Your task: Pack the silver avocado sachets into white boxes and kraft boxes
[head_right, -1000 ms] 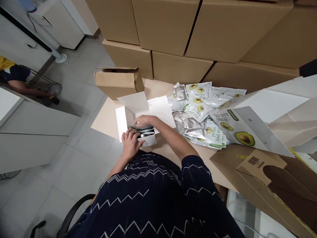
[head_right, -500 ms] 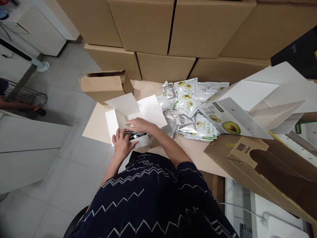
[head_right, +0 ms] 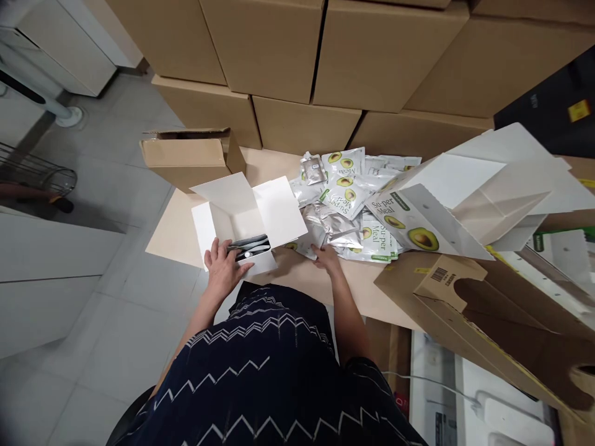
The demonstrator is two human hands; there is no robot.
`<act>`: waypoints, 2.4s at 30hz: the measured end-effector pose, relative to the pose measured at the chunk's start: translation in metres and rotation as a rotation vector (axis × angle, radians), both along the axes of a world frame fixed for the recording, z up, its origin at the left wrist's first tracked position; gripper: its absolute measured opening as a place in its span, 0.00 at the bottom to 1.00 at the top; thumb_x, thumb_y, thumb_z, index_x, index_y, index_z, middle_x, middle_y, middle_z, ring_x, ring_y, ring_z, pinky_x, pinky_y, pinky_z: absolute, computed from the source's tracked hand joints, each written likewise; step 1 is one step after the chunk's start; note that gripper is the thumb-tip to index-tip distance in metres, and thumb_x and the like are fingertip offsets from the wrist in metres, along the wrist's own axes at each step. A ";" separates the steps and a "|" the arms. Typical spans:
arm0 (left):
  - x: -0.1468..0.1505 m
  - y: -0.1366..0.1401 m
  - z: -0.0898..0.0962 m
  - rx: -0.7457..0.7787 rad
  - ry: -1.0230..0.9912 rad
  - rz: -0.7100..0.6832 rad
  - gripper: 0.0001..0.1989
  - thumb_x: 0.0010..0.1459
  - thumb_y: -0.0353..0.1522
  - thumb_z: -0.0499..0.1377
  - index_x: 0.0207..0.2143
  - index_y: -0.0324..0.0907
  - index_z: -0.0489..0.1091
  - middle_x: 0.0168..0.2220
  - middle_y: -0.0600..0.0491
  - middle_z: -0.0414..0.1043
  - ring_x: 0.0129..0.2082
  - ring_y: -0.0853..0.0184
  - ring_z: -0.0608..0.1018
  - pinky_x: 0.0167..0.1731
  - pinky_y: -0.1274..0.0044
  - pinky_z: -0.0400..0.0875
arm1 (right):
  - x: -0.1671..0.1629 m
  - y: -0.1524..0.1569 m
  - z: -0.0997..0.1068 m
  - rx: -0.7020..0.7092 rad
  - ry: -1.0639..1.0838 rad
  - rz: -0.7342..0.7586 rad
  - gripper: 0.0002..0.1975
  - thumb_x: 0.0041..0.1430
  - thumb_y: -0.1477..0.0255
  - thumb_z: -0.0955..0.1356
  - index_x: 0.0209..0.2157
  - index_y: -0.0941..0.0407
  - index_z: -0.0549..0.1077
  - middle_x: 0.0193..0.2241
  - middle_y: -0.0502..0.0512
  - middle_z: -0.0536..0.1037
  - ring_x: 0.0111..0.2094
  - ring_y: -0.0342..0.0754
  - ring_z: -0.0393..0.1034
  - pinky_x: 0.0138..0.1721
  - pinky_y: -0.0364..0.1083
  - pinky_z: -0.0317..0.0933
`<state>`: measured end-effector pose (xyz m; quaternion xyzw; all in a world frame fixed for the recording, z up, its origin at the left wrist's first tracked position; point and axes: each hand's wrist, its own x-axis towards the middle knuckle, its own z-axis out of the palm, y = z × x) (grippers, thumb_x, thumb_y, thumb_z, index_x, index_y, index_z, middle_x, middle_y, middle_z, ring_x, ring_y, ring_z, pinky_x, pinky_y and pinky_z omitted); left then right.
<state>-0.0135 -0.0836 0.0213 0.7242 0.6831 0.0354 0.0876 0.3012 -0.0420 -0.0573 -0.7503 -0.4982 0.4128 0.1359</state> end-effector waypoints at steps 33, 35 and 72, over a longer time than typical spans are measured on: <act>-0.002 -0.002 -0.005 -0.006 0.012 -0.002 0.22 0.61 0.46 0.61 0.48 0.40 0.73 0.64 0.36 0.62 0.71 0.38 0.50 0.63 0.43 0.49 | -0.136 0.105 0.184 0.440 -0.091 1.048 0.15 0.70 0.73 0.60 0.51 0.52 0.73 0.39 0.56 0.80 0.37 0.48 0.70 0.35 0.45 0.55; -0.002 -0.002 -0.006 -0.001 0.008 0.015 0.23 0.60 0.47 0.60 0.49 0.39 0.73 0.64 0.36 0.62 0.71 0.39 0.49 0.63 0.43 0.49 | -0.143 0.113 0.185 0.418 -0.111 1.068 0.13 0.69 0.73 0.60 0.49 0.53 0.73 0.37 0.56 0.79 0.35 0.47 0.69 0.34 0.45 0.52; 0.000 0.005 -0.004 0.038 -0.029 -0.033 0.32 0.63 0.42 0.58 0.64 0.37 0.57 0.67 0.34 0.59 0.69 0.45 0.59 0.65 0.43 0.46 | -0.181 0.102 0.128 0.106 -0.213 1.337 0.17 0.68 0.70 0.62 0.47 0.63 0.78 0.47 0.69 0.80 0.45 0.55 0.76 0.39 0.46 0.62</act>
